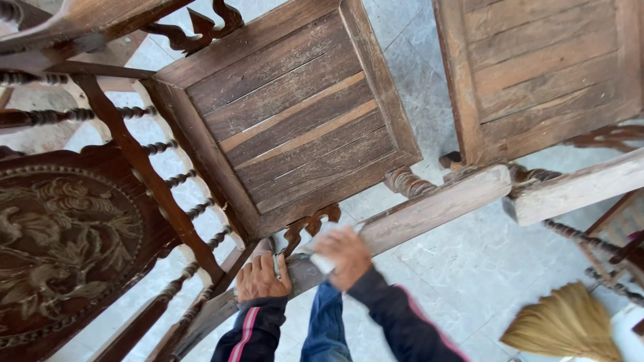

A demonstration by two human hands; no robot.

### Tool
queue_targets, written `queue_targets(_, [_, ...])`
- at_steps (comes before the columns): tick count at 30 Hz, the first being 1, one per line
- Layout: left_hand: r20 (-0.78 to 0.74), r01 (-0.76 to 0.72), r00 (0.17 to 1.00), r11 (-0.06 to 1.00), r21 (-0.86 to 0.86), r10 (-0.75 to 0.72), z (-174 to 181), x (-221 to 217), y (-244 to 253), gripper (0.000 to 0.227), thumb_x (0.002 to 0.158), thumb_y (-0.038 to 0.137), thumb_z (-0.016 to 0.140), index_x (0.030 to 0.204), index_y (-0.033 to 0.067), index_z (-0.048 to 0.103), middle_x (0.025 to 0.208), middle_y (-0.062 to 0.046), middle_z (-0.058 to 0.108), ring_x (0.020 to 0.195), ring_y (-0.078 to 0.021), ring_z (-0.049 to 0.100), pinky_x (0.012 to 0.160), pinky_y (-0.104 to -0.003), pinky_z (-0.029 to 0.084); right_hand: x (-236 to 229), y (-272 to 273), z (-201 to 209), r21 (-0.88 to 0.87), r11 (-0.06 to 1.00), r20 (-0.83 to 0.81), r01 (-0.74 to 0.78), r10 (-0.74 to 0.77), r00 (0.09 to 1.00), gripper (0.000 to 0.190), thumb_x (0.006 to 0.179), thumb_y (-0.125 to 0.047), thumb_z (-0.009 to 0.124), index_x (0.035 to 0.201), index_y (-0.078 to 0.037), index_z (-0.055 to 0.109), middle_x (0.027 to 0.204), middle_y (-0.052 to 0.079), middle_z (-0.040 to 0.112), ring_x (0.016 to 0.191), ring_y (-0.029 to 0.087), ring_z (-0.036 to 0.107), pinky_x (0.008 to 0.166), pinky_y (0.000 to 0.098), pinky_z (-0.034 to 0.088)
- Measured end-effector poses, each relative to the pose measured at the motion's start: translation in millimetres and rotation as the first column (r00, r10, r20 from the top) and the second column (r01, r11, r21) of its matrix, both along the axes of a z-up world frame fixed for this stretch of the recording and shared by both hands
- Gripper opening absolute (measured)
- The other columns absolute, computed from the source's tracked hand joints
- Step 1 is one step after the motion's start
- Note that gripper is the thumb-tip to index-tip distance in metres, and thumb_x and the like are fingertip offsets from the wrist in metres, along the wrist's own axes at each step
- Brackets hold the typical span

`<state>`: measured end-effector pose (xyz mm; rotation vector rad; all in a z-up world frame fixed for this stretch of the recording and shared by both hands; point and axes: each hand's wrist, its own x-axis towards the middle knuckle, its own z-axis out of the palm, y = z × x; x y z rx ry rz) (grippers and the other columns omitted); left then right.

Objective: Sanding the surfaces of various wooden chairs using sandpaper to prepare them for finishing.

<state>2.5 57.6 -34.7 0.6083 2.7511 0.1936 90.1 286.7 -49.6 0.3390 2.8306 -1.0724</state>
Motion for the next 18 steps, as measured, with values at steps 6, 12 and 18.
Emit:
queue_targets(6, [-0.059, -0.006, 0.998, 0.997, 0.074, 0.011, -2.1, 3.5, -2.6, 0.032, 0.097, 0.034, 0.058, 0.100, 0.0033, 0.066, 0.102, -0.018, 0.072, 0.088, -0.0361, 0.069, 0.081, -0.049, 0.052, 53.5, 167.5, -2.9, 0.541, 0.807, -0.199, 0.239, -0.153, 0.968, 0.031, 0.093, -0.013, 0.069, 0.124, -0.006, 0.069, 0.127, 0.016, 0.067, 0.125, 0.039, 0.059, 0.112, 0.0551, 0.039])
queue_targets(12, [-0.050, -0.079, 0.995, 0.989, 0.129, 0.086, -18.3, 11.9, -1.7, 0.035, 0.096, 0.036, 0.059, 0.107, 0.0042, 0.068, 0.102, -0.017, 0.072, 0.097, -0.0376, 0.067, 0.089, -0.050, 0.050, 90.3, 19.6, -29.7, 0.277, 0.779, -0.375, 0.562, -0.451, 0.810, 0.045, 0.105, -0.010, 0.056, 0.149, 0.001, 0.054, 0.156, 0.024, 0.051, 0.152, 0.042, 0.042, 0.131, 0.0503, 0.027])
queue_targets(18, [-0.056, -0.232, 0.959, 0.883, 0.408, 0.277, -28.1, 22.6, 6.7, 0.031, 0.097, 0.033, 0.060, 0.110, 0.0058, 0.069, 0.106, -0.017, 0.072, 0.099, -0.0385, 0.067, 0.092, -0.050, 0.049, 210.8, -100.2, -93.3, -0.123, 0.983, 0.040, 0.135, -0.131, 0.991, 0.042, 0.091, -0.025, 0.056, 0.131, -0.013, 0.063, 0.137, 0.011, 0.057, 0.136, 0.030, 0.047, 0.112, 0.0390, 0.035])
